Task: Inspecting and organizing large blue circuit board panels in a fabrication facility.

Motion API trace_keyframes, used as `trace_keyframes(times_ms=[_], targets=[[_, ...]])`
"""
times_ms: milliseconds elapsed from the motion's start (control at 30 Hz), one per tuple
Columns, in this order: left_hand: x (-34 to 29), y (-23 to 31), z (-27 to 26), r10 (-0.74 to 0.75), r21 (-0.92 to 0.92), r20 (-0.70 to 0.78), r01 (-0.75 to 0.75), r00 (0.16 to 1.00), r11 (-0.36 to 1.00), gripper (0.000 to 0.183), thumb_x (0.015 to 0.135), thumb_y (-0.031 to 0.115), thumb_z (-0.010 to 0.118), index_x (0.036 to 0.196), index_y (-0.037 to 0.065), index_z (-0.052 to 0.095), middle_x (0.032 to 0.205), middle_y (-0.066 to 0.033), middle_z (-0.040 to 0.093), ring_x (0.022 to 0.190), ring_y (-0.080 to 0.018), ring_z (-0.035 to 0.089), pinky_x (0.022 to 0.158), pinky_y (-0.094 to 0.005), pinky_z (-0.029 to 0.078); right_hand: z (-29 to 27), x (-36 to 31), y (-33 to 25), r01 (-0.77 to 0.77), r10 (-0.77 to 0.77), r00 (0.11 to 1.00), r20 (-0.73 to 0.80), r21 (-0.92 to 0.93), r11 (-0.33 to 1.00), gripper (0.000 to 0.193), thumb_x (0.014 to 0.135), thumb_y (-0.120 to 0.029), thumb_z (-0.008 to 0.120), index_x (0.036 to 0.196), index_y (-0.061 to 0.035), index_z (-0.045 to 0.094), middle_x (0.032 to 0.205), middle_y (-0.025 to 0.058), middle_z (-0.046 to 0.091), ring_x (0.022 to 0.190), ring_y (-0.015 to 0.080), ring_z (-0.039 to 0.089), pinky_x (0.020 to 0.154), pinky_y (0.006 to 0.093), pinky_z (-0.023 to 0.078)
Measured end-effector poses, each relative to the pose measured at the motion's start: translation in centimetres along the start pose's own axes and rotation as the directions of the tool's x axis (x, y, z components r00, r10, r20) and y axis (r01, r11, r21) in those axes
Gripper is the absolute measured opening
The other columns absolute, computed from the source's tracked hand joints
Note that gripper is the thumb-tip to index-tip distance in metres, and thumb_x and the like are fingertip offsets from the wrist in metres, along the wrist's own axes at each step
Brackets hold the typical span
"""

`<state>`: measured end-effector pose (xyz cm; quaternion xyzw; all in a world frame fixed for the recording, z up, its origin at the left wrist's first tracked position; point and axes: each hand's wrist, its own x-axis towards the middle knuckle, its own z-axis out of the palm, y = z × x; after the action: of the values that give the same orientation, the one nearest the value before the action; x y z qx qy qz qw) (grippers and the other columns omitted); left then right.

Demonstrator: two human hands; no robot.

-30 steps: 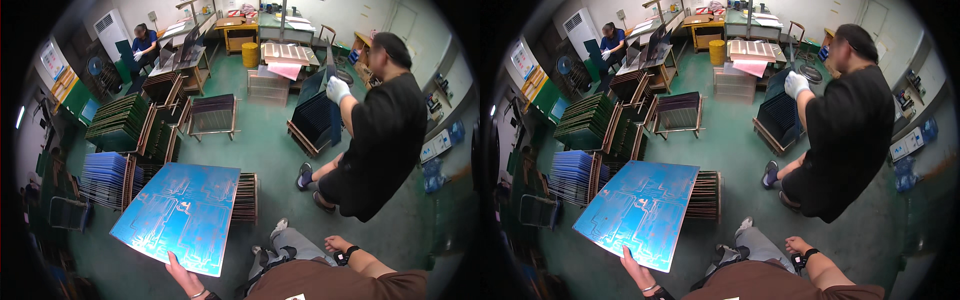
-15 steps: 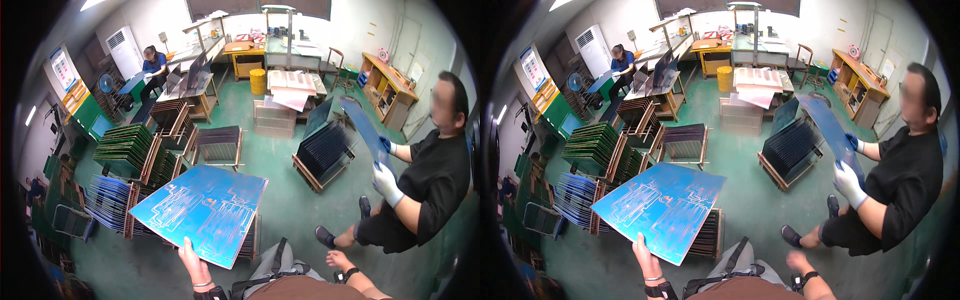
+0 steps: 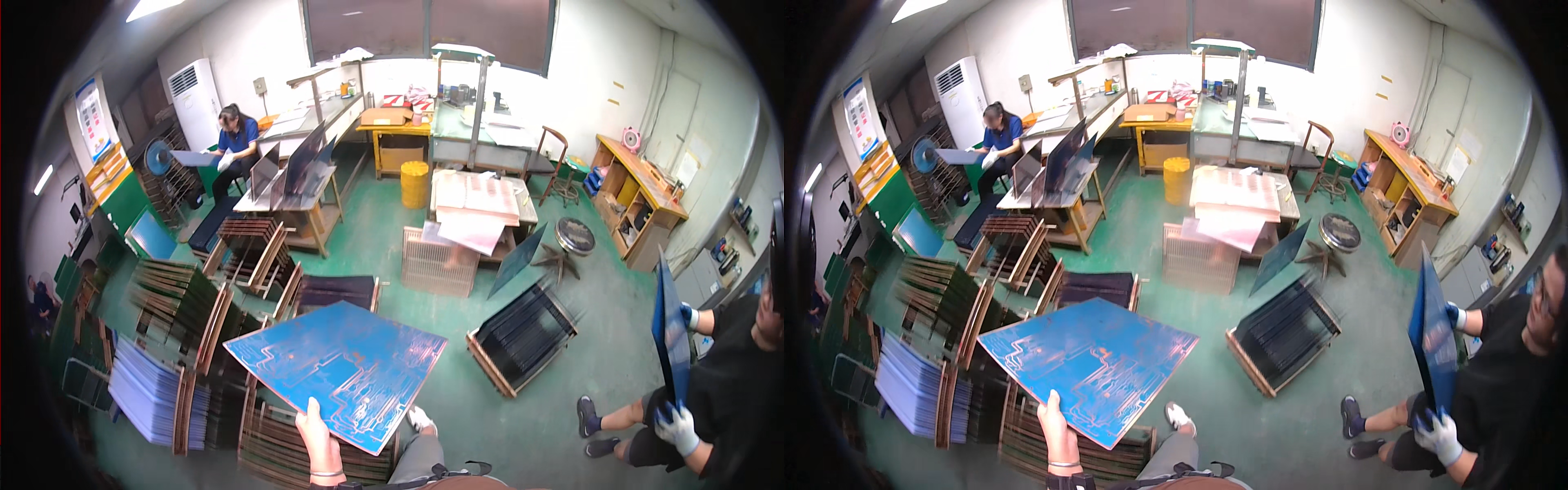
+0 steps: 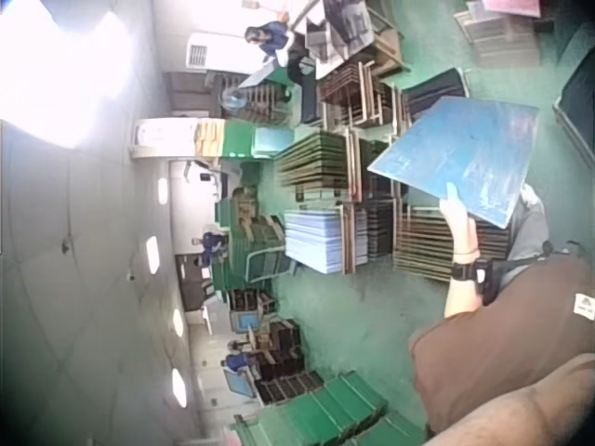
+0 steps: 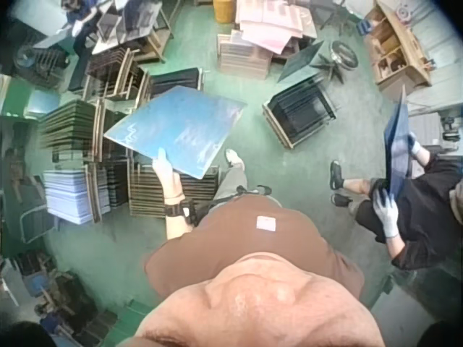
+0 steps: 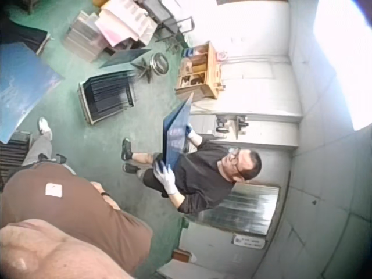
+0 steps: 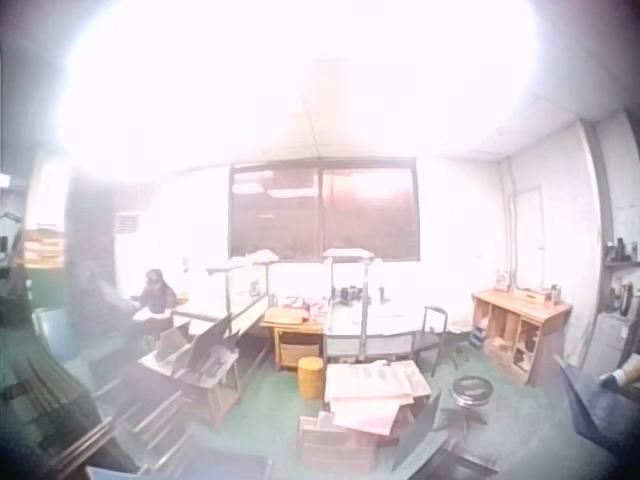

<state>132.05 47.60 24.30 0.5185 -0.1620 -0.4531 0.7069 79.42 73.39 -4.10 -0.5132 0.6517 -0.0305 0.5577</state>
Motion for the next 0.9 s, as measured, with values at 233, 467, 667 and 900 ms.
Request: trace_keyframes(times_ms=[233,467,667,900], targets=[[10.8,0.8,5.9,-0.058,0.062,-0.026,0.06,0.998,0.996,0.033,0.089,0.011,0.043,0.118,-0.005,0.043,0.11,-0.0146,0.053,0.094,-0.0237,0.055,0.083,-0.0365,0.045,-11.2,11.1,-22.2,0.035,0.322,0.897,-0.303,0.774,0.632,0.023,0.09,-0.019,0.044,0.108,-0.005,0.052,0.087,0.0089,0.062,0.07,0.0187,0.061,0.061,0.032,0.052],[17.8,0.8,12.4,-0.025,0.07,-0.083,0.03,0.996,0.997,0.031,0.09,0.012,0.043,0.115,-0.007,0.044,0.106,-0.0148,0.053,0.091,-0.0225,0.055,0.08,-0.0356,0.045,-19.7,20.8,-28.6,0.002,0.198,0.947,-0.254,0.62,0.784,0.029,0.092,-0.012,0.038,0.118,-0.0046,0.048,0.1,0.0111,0.059,0.082,0.0196,0.061,0.068,0.0313,0.051],[22.8,0.7,15.3,-0.007,0.024,-0.16,0.011,0.987,1.0,0.03,0.087,0.014,0.047,0.111,-0.006,0.048,0.102,-0.0164,0.056,0.088,-0.025,0.057,0.077,-0.039,0.048,-21.5,29.1,-18.3,-0.294,0.277,0.954,0.111,0.191,0.937,0.025,0.087,-0.01,0.046,0.11,-0.0021,0.053,0.091,0.0122,0.062,0.076,0.0253,0.062,0.066,0.0394,0.052],[27.0,0.8,22.0,0.143,0.401,-0.272,-0.023,0.952,0.916,0.034,0.091,0.018,0.04,0.092,-0.012,0.056,0.078,-0.0118,0.06,0.068,-0.0166,0.051,0.062,-0.0294,0.045,-34.9,41.4,-27.1,-0.152,0.315,0.941,-0.123,0.679,0.719,0.021,0.083,-0.01,0.052,0.101,0.0008,0.055,0.079,0.0143,0.063,0.061,0.0245,0.062,0.051,0.0383,0.051]])
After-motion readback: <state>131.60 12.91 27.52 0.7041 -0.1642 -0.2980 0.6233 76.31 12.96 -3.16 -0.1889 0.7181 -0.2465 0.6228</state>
